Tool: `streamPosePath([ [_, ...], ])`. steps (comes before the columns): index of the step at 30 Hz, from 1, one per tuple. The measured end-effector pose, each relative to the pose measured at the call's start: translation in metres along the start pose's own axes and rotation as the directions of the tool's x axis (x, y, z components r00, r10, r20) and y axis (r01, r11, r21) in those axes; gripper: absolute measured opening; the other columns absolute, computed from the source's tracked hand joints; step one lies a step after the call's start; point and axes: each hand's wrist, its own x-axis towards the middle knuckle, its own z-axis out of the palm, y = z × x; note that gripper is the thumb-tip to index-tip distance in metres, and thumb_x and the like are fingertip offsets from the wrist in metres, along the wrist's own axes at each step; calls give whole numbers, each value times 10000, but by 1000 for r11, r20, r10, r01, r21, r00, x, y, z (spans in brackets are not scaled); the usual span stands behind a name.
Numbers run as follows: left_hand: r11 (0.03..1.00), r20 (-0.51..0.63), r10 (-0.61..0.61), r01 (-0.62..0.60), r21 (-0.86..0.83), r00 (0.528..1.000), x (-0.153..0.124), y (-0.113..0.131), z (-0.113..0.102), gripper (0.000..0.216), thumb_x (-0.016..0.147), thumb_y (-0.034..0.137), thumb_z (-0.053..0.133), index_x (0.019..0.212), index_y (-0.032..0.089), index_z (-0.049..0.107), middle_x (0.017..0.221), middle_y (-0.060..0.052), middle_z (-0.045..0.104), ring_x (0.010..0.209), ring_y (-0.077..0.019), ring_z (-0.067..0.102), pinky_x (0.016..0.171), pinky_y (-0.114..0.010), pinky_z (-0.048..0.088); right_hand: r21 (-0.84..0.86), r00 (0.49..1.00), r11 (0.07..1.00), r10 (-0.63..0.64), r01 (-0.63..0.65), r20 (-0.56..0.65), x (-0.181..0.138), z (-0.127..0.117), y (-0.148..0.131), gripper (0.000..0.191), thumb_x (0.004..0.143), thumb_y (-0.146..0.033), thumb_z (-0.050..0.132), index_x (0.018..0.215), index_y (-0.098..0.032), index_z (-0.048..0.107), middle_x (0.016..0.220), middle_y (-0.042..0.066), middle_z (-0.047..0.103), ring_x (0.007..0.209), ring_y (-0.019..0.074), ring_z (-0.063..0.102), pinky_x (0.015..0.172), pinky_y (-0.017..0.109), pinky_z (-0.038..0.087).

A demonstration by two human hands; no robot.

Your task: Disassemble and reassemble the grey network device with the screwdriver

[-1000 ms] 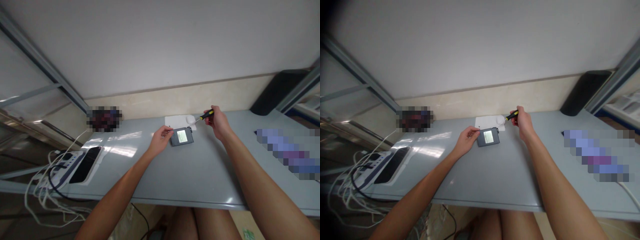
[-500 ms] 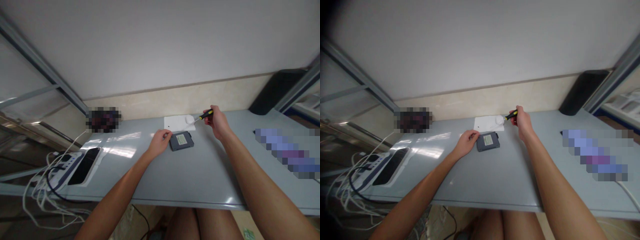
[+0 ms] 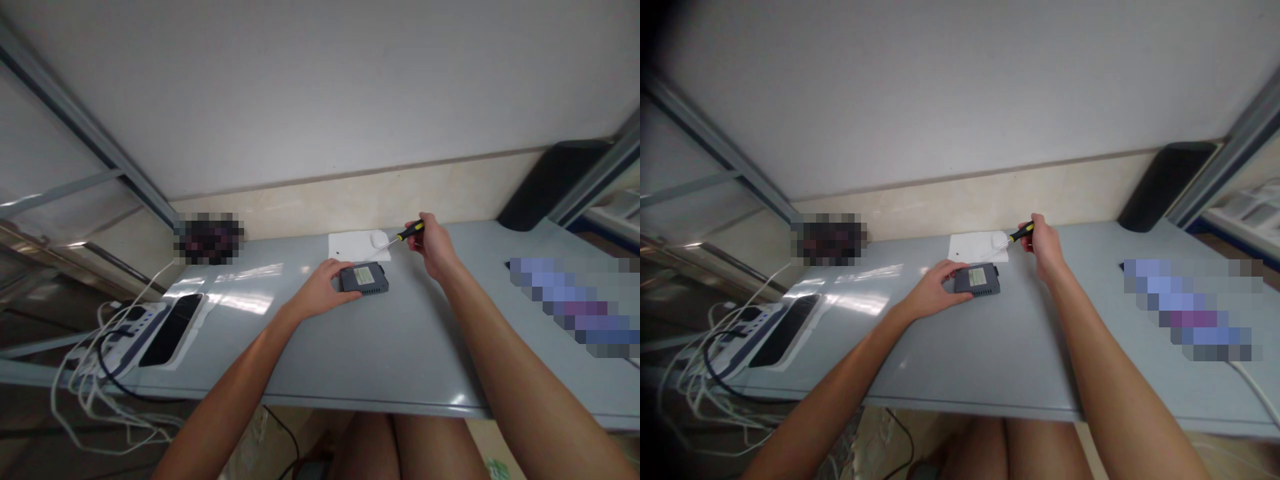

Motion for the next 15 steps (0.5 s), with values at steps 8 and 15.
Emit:
streamPosePath([
  [8, 984, 3, -161, 161, -83, 987, 1, 10, -1, 362, 917, 480, 820, 1148, 202, 851, 956, -67, 803, 840, -203, 665, 789, -328, 553, -20, 1000, 1000, -1, 1, 21, 1, 12, 16, 393, 1023, -443, 571, 761, -177, 695, 523, 3, 576, 417, 110, 480, 411, 224, 351],
  [15, 968, -21, -237, 234, -95, 971, 5, 12, -1, 550, 1051, 608, 539, 830, 171, 790, 753, -41, 724, 723, -200, 595, 671, -297, 434, -44, 990, 998, -28, 34, 135, -7, 22, 18, 403, 1060, -488, 587, 875, -167, 744, 609, 34, 692, 444, 103, 508, 436, 213, 372],
])
